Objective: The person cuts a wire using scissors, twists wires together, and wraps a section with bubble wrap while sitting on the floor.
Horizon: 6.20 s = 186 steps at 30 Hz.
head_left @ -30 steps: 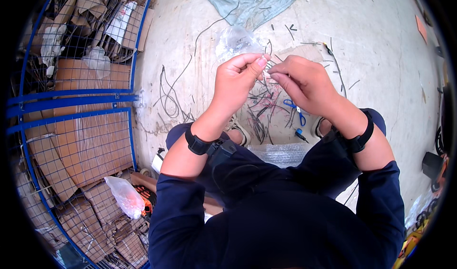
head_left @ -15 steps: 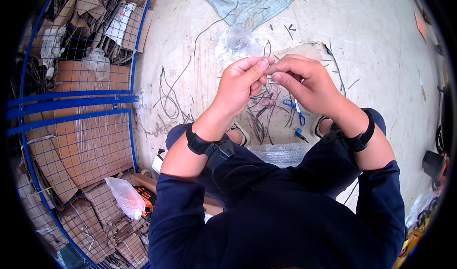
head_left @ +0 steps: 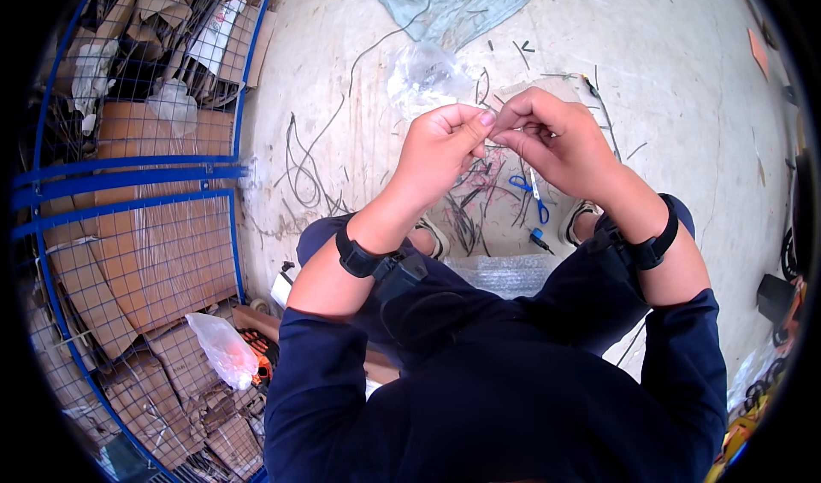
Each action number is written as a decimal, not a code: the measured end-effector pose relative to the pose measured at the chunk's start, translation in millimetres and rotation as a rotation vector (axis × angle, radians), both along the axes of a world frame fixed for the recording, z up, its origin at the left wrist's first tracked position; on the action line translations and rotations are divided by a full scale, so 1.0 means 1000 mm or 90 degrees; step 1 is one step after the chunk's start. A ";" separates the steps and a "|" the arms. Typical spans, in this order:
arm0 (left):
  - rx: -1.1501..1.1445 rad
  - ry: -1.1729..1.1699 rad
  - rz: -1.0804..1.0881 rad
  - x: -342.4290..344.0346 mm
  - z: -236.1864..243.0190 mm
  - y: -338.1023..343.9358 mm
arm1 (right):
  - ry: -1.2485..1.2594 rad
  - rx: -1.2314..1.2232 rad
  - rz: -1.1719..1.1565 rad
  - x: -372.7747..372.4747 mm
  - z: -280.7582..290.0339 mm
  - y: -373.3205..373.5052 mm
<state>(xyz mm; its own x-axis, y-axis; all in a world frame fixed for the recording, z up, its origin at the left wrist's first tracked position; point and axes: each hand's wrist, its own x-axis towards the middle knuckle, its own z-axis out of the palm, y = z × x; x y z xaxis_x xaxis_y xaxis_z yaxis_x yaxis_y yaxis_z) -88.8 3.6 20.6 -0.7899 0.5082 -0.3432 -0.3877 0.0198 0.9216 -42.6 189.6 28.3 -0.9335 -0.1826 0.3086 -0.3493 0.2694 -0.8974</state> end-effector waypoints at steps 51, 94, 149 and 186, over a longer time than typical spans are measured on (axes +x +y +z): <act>0.320 -0.125 -0.020 -0.006 -0.005 -0.007 | 0.068 0.160 -0.005 -0.002 -0.012 -0.002; -0.107 0.235 0.030 -0.008 -0.002 -0.002 | 0.070 0.174 -0.012 0.007 -0.004 -0.004; 0.277 -0.047 -0.032 -0.014 0.003 -0.012 | 0.028 0.156 -0.021 0.000 -0.018 -0.002; -0.089 0.167 0.044 -0.008 -0.001 -0.001 | 0.040 0.200 0.073 0.004 -0.013 -0.001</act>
